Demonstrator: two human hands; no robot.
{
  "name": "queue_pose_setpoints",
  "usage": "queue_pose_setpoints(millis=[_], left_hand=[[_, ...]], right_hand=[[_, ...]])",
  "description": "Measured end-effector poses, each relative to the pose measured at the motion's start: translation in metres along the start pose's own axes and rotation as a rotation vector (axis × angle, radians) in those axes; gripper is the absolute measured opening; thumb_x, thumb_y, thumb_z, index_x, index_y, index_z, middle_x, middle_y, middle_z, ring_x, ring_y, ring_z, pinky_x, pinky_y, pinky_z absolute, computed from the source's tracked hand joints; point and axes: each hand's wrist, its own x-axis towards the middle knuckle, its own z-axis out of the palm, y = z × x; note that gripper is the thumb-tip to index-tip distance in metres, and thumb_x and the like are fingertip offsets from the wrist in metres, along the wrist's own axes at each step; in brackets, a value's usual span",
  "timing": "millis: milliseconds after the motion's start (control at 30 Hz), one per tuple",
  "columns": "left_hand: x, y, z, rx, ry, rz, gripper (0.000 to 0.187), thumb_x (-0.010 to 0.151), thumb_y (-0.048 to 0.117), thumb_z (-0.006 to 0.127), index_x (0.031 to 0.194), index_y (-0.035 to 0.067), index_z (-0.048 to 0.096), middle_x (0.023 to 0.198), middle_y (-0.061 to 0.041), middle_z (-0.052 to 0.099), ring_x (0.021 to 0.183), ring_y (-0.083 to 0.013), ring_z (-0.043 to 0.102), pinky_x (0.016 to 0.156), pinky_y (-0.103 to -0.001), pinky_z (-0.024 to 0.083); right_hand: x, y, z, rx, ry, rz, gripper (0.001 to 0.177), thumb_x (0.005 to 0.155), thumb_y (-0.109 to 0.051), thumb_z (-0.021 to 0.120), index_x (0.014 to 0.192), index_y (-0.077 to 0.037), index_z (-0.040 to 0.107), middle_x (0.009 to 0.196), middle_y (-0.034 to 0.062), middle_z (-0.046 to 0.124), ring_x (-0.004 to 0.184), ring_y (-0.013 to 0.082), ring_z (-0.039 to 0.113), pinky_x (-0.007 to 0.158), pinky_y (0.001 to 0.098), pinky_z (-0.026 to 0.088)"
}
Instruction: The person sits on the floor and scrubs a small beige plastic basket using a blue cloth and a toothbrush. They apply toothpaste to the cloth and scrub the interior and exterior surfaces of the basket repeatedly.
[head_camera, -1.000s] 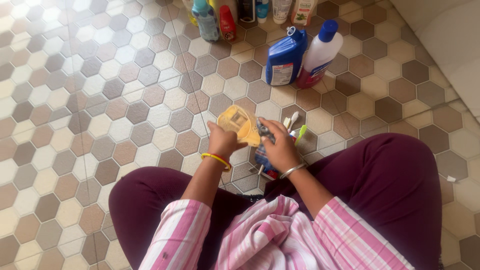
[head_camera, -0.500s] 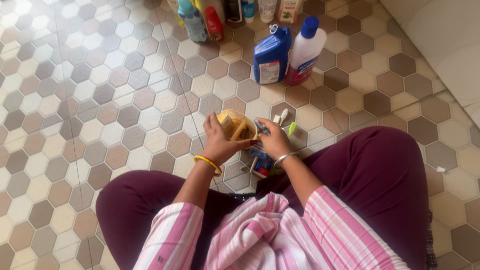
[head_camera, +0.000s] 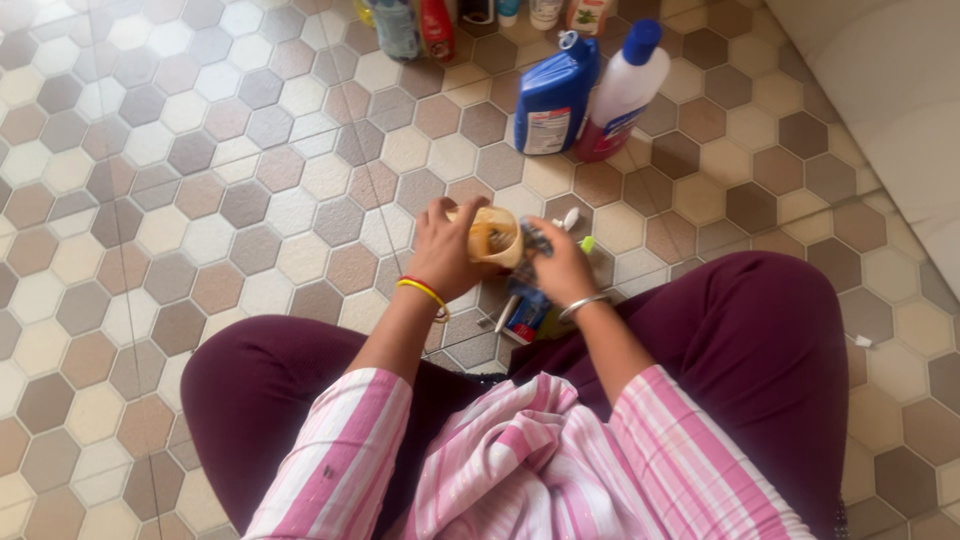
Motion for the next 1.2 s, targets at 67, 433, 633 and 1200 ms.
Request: queue_pose_setpoints(millis=[67,433,633,1200], left_hand=[[-0.001,0.005,0.004,-0.049,-0.044,-0.066,0.102,0.062,0.043,0.096,0.146,0.023,0.042,0.142,-0.026,0.038,0.129,-0.0468,0.04,0.108,-0.051,0.039],[0.003,-0.004,0.015,-0.088,-0.166,-0.247,0.11,0.072,0.037,0.089,0.153,0.01,0.019,0.141,-0.025,0.039,0.119,-0.051,0.055,0.102,-0.05,0.05],[-0.001,-0.005,0.004,-0.148,-0.194,-0.31,0.115,0.069,0.028,0.092,0.154,0.017,0.015,0.142,-0.026,0.037,0.12,-0.0533,0.056,0.101,-0.051,0.051],[0.001,-0.006,0.032,-0.117,-0.163,-0.088,0.109,0.069,0.025,0.091,0.152,0.012,0.021,0.145,-0.028,0.034,0.123,-0.0539,0.048,0.104,-0.052,0.047]], right_hand=[[-0.004,-0.012,-0.011,-0.051,0.055,0.014,0.046,0.093,-0.01,0.063,0.136,-0.024,0.063,0.117,0.0139,0.075,0.102,0.0273,0.075,0.089,0.0362,0.058],[-0.051,-0.053,0.0,-0.168,0.109,-0.594,0.05,0.09,0.005,0.058,0.137,-0.011,0.062,0.134,0.0163,0.063,0.122,0.0342,0.064,0.105,0.0393,0.05],[-0.02,-0.033,0.008,-0.205,0.146,-0.419,0.049,0.089,0.006,0.059,0.134,-0.011,0.064,0.133,0.0145,0.063,0.118,0.0329,0.064,0.102,0.0379,0.051],[-0.025,-0.042,-0.009,-0.413,0.255,-0.432,0.049,0.088,0.008,0.056,0.132,-0.009,0.068,0.13,0.0183,0.062,0.117,0.0367,0.062,0.1,0.042,0.051]])
